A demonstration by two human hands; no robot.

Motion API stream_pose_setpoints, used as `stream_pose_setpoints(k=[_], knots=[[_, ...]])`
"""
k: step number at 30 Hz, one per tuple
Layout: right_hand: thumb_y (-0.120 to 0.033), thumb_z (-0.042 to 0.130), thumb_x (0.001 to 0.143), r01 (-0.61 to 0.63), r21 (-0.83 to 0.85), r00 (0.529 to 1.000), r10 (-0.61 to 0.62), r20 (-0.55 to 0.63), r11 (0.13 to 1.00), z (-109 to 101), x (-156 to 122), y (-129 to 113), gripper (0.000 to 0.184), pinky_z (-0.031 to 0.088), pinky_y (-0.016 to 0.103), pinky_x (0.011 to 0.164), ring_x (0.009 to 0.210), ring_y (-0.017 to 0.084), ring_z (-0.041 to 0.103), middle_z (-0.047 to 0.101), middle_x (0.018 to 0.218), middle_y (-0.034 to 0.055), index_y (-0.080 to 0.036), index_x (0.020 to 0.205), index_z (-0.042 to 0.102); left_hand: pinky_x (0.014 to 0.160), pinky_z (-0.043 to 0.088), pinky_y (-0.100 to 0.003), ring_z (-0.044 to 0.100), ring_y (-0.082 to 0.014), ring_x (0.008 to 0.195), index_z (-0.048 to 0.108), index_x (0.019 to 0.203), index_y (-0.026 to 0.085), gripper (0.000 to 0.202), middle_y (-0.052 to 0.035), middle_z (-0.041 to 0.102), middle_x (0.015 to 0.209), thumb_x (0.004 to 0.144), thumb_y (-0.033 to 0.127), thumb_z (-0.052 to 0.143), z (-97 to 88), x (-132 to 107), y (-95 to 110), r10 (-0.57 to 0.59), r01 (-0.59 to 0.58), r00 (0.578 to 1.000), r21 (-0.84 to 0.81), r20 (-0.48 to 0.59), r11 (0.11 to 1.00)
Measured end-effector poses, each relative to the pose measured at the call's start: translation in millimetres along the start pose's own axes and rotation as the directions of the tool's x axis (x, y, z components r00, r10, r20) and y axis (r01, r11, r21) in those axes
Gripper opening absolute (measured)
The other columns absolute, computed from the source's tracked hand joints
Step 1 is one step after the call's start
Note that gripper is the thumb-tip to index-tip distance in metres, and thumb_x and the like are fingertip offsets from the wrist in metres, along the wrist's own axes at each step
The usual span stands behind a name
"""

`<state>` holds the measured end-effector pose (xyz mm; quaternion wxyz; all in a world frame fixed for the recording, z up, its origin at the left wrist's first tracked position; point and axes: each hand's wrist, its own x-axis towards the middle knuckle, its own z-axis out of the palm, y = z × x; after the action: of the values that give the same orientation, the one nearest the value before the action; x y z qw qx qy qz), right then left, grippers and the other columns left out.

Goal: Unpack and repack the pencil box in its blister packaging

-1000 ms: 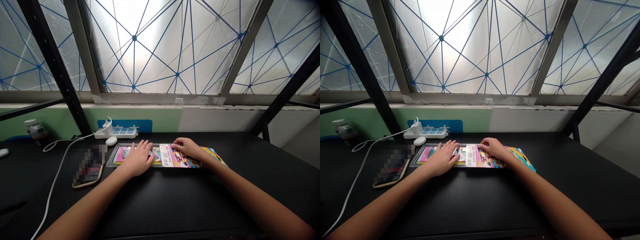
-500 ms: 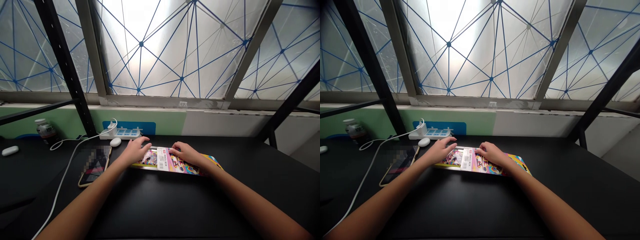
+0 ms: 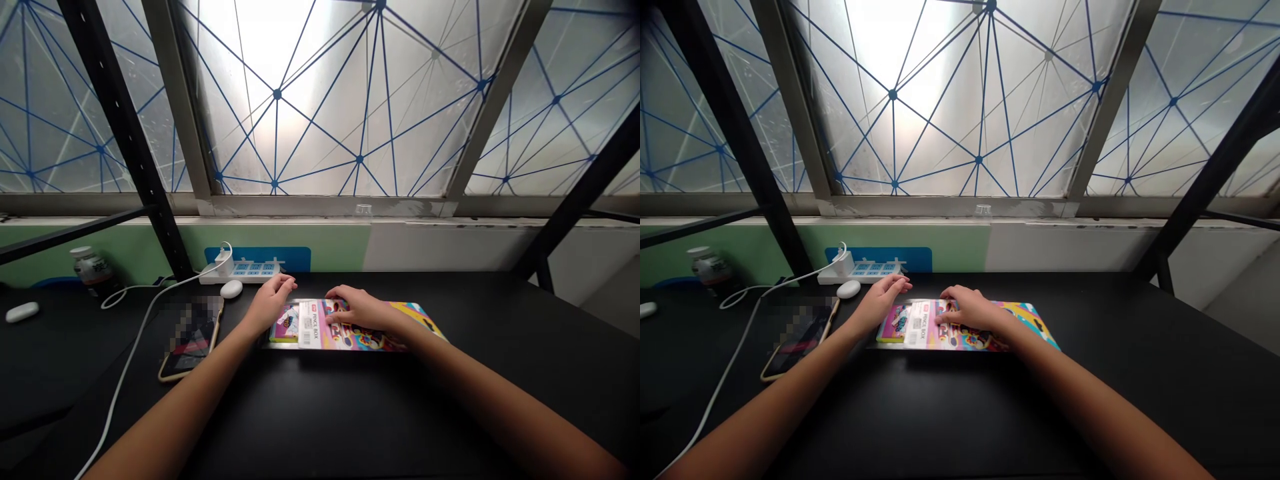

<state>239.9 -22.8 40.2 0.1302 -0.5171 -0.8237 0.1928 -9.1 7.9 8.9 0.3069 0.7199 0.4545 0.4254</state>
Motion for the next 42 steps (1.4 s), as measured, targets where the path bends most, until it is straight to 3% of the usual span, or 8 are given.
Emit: stream_pose_setpoints(k=[10,14,20,23,29,34,38,42], knots=[[-0.060,0.060,0.087,0.095,-0.135,0.994,-0.102,-0.043,0.986,40,51,-66,0.041,0.046,0.035,0.077,0.091,0.027,0.068,0.074,0.100,0.0077,-0.023,0.101,0.068,0.087,0.051,-0.033,0.069,-0.0227,0.101,0.050,0.133,0.021,0.041,-0.0065,0.074,0.111,0.099,0.043,0.042,-5.0,-9,7,0.063,-0.094,0.989,0.237,0.132,0.967],[-0.059,0.057,0.090,0.056,-0.185,0.988,-0.081,-0.130,0.981,33,31,-46,0.045,0.044,0.042,0.086,0.099,0.032,0.066,0.073,0.105,0.0131,-0.019,0.105,0.068,0.089,0.048,-0.039,0.068,-0.0277,0.103,0.056,0.128,0.023,0.039,-0.0075,0.073,0.110,0.097,0.044,0.048,-5.8,-10,5,0.084,-0.144,0.983,0.406,0.164,0.902],[-0.061,0.062,0.086,0.009,-0.153,0.976,-0.042,-0.212,0.988,3,-6,6,0.042,0.049,0.032,0.069,0.084,0.024,0.068,0.074,0.098,0.0076,-0.022,0.102,0.068,0.095,0.041,-0.046,0.057,-0.0330,0.116,0.048,0.139,0.019,0.058,-0.0137,0.066,0.123,0.092,0.052,0.059,0.4,-13,13,0.172,-0.217,0.976,0.561,0.132,0.799],[-0.058,0.070,0.082,0.012,-0.210,0.932,-0.087,-0.352,0.978,-2,-11,12,0.040,0.048,0.034,0.072,0.083,0.025,0.066,0.072,0.096,0.0072,-0.022,0.098,0.064,0.097,0.038,-0.046,0.053,-0.0326,0.116,0.054,0.130,0.019,0.050,-0.0128,0.064,0.120,0.093,0.052,0.061,0.1,-17,27,0.289,-0.283,0.952,0.632,0.096,0.721],[-0.040,0.074,0.085,0.177,-0.418,0.753,-0.397,-0.525,0.891,4,-18,-5,0.026,0.048,0.034,0.072,0.079,0.023,0.064,0.069,0.104,0.0081,-0.022,0.091,0.056,0.086,0.043,-0.041,0.058,-0.0278,0.097,0.061,0.089,0.020,0.024,-0.0082,0.066,0.104,0.090,0.042,0.069,-14.9,-27,50,0.556,-0.444,0.819,0.768,0.140,0.461],[-0.022,0.059,0.094,0.196,-0.542,0.780,-0.465,-0.419,0.817,24,-18,-19,0.005,0.047,0.037,0.078,0.083,0.023,0.061,0.067,0.111,0.0106,-0.020,0.090,0.058,0.098,0.042,-0.043,0.057,-0.0291,0.116,0.061,0.092,0.020,0.012,-0.0109,0.061,0.129,0.091,0.028,0.069,-10.0,-33,44,0.541,-0.529,0.805,0.710,0.245,0.465],[-0.015,0.061,0.086,0.290,-0.559,0.812,-0.509,-0.286,0.777,44,-13,-22,0.006,0.048,0.039,0.081,0.090,0.026,0.058,0.068,0.107,0.0122,-0.017,0.091,0.063,0.082,0.049,-0.036,0.063,-0.0247,0.095,0.059,0.088,0.021,0.023,-0.0062,0.067,0.104,0.088,0.041,0.070,4.5,-36,39,0.410,-0.553,0.832,0.600,0.373,0.578],[-0.022,0.064,0.086,0.371,-0.522,0.820,-0.534,-0.204,0.768,48,-14,-24,0.011,0.050,0.039,0.088,0.097,0.026,0.057,0.067,0.113,0.0121,-0.018,0.095,0.066,0.081,0.048,-0.036,0.062,-0.0241,0.091,0.058,0.092,0.021,0.028,-0.0042,0.067,0.093,0.088,0.048,0.067,7.6,-34,38,0.346,-0.490,0.871,0.581,0.349,0.649]])
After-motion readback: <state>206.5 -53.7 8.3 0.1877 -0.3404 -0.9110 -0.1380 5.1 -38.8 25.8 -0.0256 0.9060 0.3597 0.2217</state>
